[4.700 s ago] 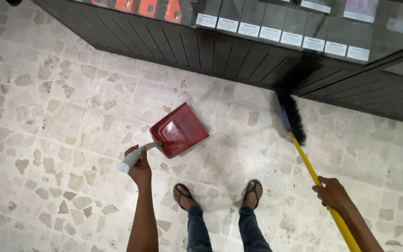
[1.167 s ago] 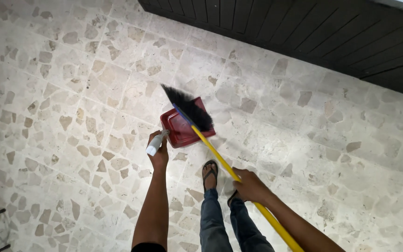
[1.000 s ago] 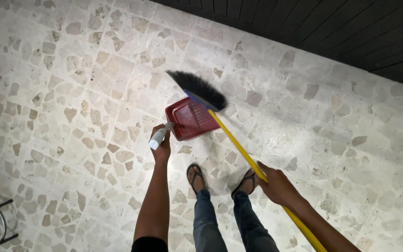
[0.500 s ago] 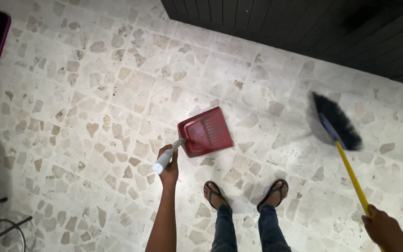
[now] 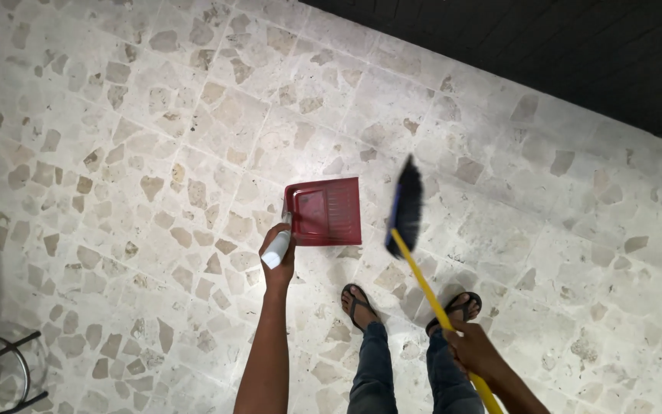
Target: Sweeping the floor with a broom and collecting the debris into a dustpan for disposal.
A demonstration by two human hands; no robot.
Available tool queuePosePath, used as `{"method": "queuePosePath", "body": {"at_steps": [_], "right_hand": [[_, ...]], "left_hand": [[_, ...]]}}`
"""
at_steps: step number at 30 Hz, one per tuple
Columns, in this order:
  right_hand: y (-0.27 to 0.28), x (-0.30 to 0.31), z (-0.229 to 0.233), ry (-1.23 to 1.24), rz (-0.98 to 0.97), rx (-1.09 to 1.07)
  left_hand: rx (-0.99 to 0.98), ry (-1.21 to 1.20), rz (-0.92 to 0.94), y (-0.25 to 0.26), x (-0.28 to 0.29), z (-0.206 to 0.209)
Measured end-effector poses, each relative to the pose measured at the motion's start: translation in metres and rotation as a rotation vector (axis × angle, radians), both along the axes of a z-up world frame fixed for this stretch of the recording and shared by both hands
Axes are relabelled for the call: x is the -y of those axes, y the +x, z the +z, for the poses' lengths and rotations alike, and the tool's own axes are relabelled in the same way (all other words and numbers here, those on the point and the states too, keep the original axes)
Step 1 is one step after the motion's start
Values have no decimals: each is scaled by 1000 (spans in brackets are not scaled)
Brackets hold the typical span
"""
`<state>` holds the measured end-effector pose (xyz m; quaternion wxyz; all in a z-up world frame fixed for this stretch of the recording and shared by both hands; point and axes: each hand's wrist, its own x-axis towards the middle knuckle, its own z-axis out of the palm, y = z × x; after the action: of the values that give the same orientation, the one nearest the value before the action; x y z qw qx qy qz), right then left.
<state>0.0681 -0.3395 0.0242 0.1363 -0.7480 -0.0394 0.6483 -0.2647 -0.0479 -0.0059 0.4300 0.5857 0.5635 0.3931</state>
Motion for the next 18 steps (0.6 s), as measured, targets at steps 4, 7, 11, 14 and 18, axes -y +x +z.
{"method": "queuePosePath", "body": {"at_steps": [4, 7, 11, 14, 18], "right_hand": [[-40, -48, -2, 205, 153, -137], [-37, -59, 24, 221, 149, -106], [-22, -80, 76, 221, 247, 53], [16, -101, 46, 407, 360, 128], [36, -195, 68, 204, 529, 376]], "left_hand": [[36, -15, 12, -13, -4, -3], [-2, -172, 83, -25, -10, 8], [6, -146, 130, -50, 8, 23], [6, -57, 227, -73, 14, 26], [-74, -59, 383, -110, 38, 27]]}}
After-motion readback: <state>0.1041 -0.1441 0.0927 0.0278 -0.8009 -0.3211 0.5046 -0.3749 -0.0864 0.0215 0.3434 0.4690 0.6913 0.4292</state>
